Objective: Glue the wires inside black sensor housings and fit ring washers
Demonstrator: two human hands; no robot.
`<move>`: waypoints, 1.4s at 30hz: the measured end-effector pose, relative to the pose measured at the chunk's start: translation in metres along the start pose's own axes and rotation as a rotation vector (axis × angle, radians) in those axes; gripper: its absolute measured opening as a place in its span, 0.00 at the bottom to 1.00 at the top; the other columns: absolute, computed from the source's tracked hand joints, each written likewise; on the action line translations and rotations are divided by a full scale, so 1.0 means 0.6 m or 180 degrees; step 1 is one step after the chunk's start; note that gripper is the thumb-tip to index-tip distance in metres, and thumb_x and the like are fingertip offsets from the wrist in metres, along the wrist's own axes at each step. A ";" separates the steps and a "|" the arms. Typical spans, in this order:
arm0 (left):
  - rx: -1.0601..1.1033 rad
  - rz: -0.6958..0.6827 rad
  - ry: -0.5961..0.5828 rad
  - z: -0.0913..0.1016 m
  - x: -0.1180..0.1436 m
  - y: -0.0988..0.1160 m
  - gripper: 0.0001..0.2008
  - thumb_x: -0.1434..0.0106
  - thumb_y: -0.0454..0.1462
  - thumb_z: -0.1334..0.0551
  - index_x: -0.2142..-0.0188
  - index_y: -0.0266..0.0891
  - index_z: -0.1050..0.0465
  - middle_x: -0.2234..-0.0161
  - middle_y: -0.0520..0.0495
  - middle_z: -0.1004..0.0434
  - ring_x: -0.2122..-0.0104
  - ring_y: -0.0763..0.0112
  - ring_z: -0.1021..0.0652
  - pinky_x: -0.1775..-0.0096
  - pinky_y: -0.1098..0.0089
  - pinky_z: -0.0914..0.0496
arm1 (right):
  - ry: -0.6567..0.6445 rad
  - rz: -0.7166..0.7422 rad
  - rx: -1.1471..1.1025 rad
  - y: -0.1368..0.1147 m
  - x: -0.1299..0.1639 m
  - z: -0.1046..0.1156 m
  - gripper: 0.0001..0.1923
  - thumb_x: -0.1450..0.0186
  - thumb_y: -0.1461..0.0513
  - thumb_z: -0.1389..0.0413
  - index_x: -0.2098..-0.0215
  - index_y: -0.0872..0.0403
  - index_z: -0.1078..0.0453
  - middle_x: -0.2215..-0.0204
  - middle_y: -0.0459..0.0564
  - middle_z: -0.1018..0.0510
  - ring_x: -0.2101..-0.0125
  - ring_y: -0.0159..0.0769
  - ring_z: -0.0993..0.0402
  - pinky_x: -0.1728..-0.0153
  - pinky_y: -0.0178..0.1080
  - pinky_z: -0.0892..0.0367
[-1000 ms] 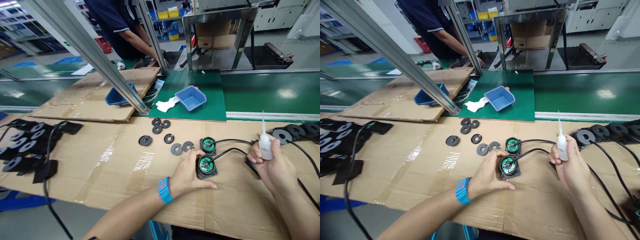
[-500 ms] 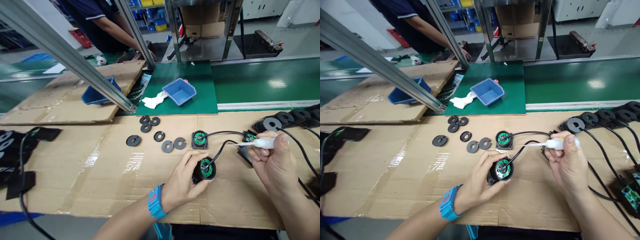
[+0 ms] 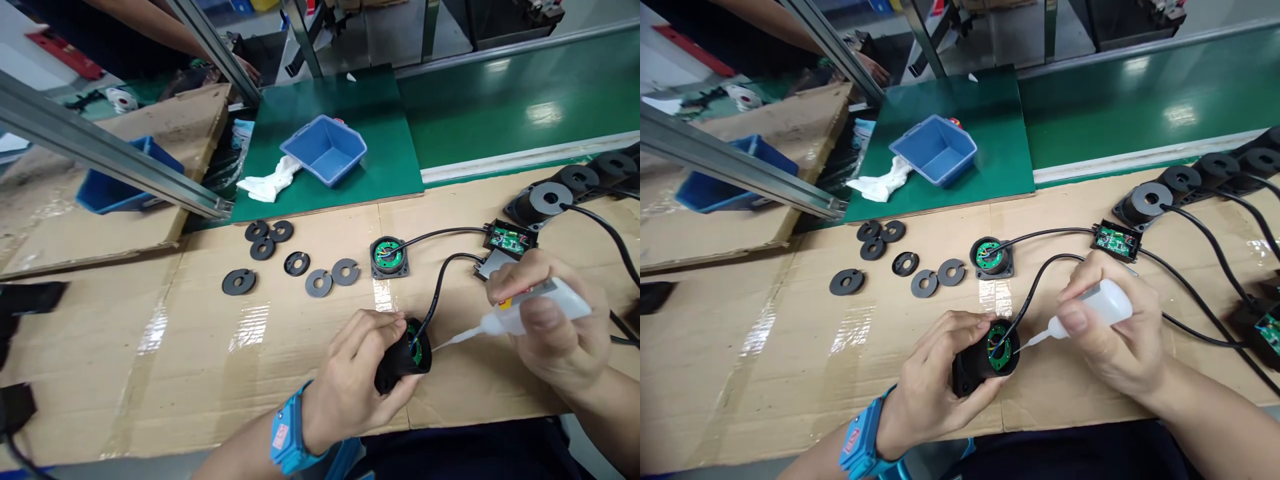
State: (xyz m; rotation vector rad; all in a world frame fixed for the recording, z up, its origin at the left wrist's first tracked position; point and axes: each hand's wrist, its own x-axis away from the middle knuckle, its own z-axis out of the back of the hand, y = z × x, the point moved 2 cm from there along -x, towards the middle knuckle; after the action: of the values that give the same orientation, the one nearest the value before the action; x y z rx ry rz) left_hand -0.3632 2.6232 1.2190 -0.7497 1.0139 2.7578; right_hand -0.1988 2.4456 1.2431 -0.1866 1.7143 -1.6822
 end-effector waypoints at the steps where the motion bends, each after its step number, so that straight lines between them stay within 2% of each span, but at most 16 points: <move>1: -0.0013 -0.0007 0.0003 0.001 -0.001 0.000 0.24 0.39 0.35 0.29 0.46 0.37 0.34 0.56 0.36 0.19 0.54 0.57 0.18 0.55 0.60 0.19 | -0.0107 0.0141 0.0067 0.000 0.003 0.000 0.10 0.28 0.53 0.42 0.62 0.49 0.26 0.71 0.47 0.29 0.72 0.36 0.30 0.74 0.41 0.39; 4: -0.0042 -0.0034 -0.0003 0.002 -0.003 0.000 0.23 0.39 0.34 0.30 0.47 0.36 0.34 0.56 0.36 0.19 0.54 0.57 0.18 0.54 0.60 0.19 | -0.0372 0.0331 0.0299 -0.002 0.004 -0.002 0.05 0.29 0.56 0.41 0.60 0.49 0.27 0.71 0.47 0.28 0.72 0.37 0.28 0.76 0.40 0.37; 9: -0.0066 -0.0010 -0.0008 0.003 -0.004 0.001 0.23 0.39 0.33 0.30 0.47 0.36 0.33 0.56 0.37 0.19 0.54 0.58 0.19 0.54 0.60 0.19 | -0.0556 0.0397 0.0536 -0.017 -0.006 -0.009 0.09 0.28 0.53 0.42 0.61 0.49 0.30 0.75 0.43 0.29 0.77 0.32 0.30 0.80 0.38 0.36; 20: -0.0040 0.0000 -0.0068 0.002 -0.002 0.000 0.24 0.40 0.32 0.30 0.45 0.37 0.33 0.55 0.35 0.19 0.53 0.55 0.18 0.55 0.57 0.18 | -0.0507 0.0639 0.0919 -0.029 -0.021 -0.023 0.13 0.28 0.50 0.42 0.65 0.49 0.31 0.79 0.42 0.27 0.82 0.30 0.28 0.84 0.34 0.33; 29: -0.0068 0.0001 -0.0092 0.003 0.000 -0.002 0.25 0.41 0.33 0.30 0.46 0.35 0.33 0.54 0.34 0.20 0.52 0.56 0.19 0.54 0.59 0.19 | -0.0627 0.0699 0.1035 -0.036 -0.022 -0.027 0.16 0.27 0.48 0.43 0.64 0.50 0.33 0.78 0.40 0.27 0.81 0.26 0.27 0.80 0.29 0.32; 42: -0.0092 -0.0046 -0.0068 0.004 -0.005 -0.001 0.22 0.40 0.32 0.31 0.47 0.35 0.33 0.56 0.35 0.19 0.53 0.57 0.19 0.54 0.58 0.19 | -0.0689 0.0779 0.1133 -0.041 -0.025 -0.027 0.16 0.25 0.49 0.46 0.63 0.50 0.34 0.78 0.40 0.27 0.80 0.24 0.28 0.79 0.27 0.32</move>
State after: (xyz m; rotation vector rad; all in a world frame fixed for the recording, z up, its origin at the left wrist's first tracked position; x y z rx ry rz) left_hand -0.3617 2.6253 1.2216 -0.7269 0.9629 2.7677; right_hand -0.2064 2.4635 1.2699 0.0086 1.2048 -1.6825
